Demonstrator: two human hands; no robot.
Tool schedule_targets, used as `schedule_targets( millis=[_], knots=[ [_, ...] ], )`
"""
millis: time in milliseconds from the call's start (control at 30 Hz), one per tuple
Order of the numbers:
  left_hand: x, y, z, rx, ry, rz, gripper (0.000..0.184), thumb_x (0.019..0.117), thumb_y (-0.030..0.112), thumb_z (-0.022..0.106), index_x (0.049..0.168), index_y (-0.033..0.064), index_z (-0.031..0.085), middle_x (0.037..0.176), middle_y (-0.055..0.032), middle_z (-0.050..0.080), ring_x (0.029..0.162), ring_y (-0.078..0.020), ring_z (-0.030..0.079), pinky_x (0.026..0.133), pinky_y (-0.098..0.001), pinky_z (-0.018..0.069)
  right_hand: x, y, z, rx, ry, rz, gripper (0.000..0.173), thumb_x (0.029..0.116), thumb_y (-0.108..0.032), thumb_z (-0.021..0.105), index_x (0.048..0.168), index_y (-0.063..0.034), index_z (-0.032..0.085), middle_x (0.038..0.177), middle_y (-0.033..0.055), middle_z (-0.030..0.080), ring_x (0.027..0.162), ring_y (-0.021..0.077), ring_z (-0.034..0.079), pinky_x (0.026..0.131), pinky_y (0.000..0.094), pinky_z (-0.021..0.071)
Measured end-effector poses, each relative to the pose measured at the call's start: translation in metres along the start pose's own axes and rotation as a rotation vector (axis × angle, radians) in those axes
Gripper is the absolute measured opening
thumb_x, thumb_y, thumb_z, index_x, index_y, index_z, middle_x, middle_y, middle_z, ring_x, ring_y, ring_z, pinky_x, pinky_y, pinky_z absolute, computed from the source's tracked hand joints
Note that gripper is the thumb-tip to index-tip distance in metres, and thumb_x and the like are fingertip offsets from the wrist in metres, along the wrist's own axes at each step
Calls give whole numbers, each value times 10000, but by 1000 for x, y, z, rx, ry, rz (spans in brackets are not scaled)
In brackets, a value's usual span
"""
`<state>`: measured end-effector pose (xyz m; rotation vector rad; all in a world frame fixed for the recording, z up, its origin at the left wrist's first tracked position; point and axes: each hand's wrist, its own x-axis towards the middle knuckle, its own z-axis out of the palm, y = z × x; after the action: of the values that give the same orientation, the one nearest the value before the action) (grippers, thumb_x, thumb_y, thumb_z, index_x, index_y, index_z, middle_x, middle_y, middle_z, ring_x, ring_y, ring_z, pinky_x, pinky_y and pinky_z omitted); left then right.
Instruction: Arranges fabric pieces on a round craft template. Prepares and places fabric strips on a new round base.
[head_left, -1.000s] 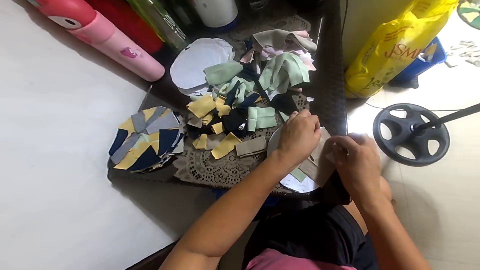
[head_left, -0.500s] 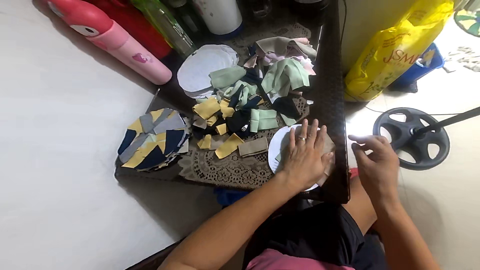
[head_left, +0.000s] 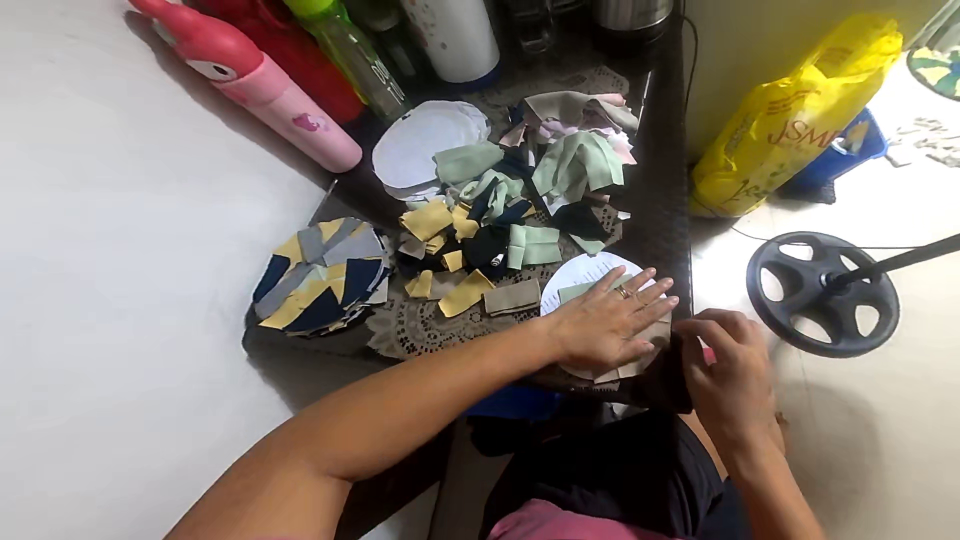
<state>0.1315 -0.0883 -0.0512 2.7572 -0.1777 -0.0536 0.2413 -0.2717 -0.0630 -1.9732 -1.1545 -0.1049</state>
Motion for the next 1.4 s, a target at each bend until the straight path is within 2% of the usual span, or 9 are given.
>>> schedule_targets(
  millis=[67,100,167,267,333,500,933,1400],
  knots=[
    [-3,2,0,-32,159,-50,563,1078,349,341,1550,61,446,1639,-133,378,1558,-302,263,1243,-602,156,-5,-1,2,-13,12,1,228,922,-119,556,885,-104,781,977,128,716,957,318,652,821,458,509],
    [-4,3,-2,-39,265,-110,501,1060,299,415,1484,61,536,1601,-131,438,1535,-306,318,1235,-589,205,-8,-1,2,-14,20,3,241,917,-107,542,884,-105,780,978,128,715,957,313,650,823,449,507],
    [-6,6,-7,-61,427,-271,350,1002,239,563,1277,64,691,1511,-140,539,1476,-331,412,1199,-583,297,-16,-1,3,-29,43,-11,256,914,-87,531,907,-107,786,985,139,717,964,320,659,828,451,516],
    [-8,8,-22,-118,429,-469,174,940,207,696,1035,70,747,1416,-160,595,1396,-362,482,1114,-596,383,-25,-3,6,-98,74,-82,283,913,-74,535,979,-128,805,984,141,727,938,342,675,783,462,531],
    [-7,4,-28,-124,392,-520,120,926,190,716,973,90,763,1391,-154,605,1356,-372,499,1073,-601,402,-27,-6,8,-151,71,-111,294,916,-80,534,1002,-150,806,983,125,727,944,345,671,756,460,518],
    [3,3,-31,-100,303,-523,116,939,216,719,941,114,774,1420,-143,586,1391,-377,456,1095,-607,355,-31,-10,11,-208,78,-132,298,908,-86,525,981,-164,803,997,122,731,988,355,668,768,470,510],
    [9,-1,-33,84,182,-344,141,970,155,664,937,31,722,1363,-160,613,1361,-377,494,1078,-590,395,-47,-7,16,-225,107,-202,311,925,-100,509,990,-194,798,1011,118,733,1011,335,660,829,456,489],
    [14,-4,-41,151,147,-269,119,962,145,674,951,41,730,1358,-154,622,1349,-373,506,1087,-596,373,-48,-6,17,-221,108,-212,322,914,-87,506,989,-187,802,1005,117,731,1010,328,657,824,447,485]
  ],
)
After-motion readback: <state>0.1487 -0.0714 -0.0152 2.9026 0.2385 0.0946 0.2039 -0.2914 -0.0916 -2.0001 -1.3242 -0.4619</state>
